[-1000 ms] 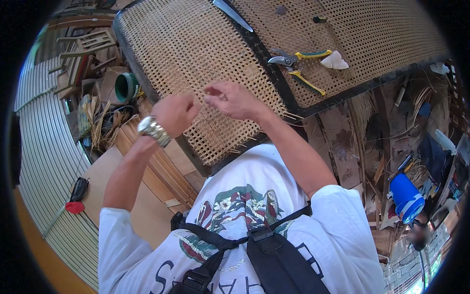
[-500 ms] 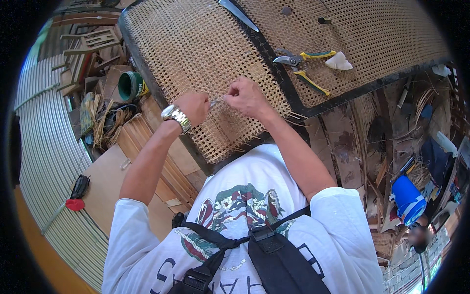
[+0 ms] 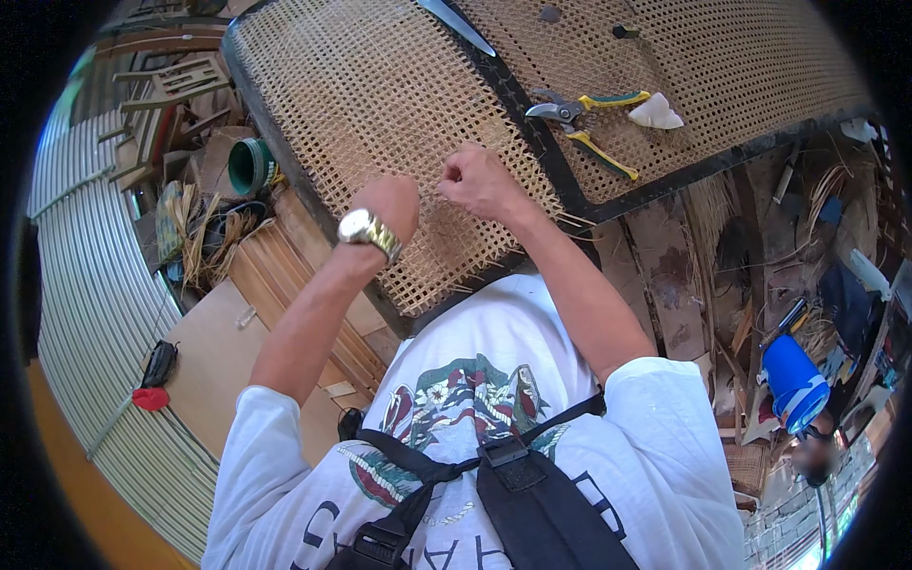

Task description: Repairing and weaving the cane mesh surface of a piece of furniture using reed and specialized hand tools.

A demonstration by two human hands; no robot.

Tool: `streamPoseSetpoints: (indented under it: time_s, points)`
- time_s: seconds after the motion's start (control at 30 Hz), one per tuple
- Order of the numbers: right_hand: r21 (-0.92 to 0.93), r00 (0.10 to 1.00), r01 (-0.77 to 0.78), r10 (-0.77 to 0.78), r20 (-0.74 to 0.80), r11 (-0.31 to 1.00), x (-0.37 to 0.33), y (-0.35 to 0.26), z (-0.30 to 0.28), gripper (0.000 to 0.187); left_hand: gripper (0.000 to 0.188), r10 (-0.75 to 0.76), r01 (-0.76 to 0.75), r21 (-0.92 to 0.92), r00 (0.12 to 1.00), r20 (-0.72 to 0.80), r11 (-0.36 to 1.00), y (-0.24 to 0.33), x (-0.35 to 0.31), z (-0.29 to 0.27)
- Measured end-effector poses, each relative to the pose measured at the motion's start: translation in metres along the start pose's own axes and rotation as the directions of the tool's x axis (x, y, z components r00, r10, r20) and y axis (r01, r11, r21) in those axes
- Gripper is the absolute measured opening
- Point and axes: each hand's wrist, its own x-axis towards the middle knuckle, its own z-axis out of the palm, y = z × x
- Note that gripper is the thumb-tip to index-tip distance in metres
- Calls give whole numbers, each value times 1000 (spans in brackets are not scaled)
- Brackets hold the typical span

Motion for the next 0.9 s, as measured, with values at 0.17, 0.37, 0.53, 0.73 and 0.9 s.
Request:
streamPoseSetpoints:
  time_s: [0.17, 0.37, 0.53, 0.73, 0.9]
  points:
    - [-96, 999, 37, -40, -32, 995, 0, -5, 3, 17, 17, -193, 159, -207, 968, -159, 965, -8, -11, 39]
    - [-57, 997, -63, 61, -52, 996, -7, -13, -1, 18, 15, -107, 85, -212, 990, -93, 973, -12, -14, 17]
    - [-56, 999, -45, 45, 4, 997, -1, -10, 0, 17, 13, -89, 64, -158, 984, -154, 985, -9, -12, 27]
    - [-136, 999, 33, -35, -13, 990, -3, -12, 15, 20, 17, -100, 54, -205, 970, -220, 977, -17, -18, 36]
    - [-474, 943, 204, -302, -140, 856, -26, -25, 28, 12, 37, -225, 204, -274, 973, -48, 940, -18, -9, 21]
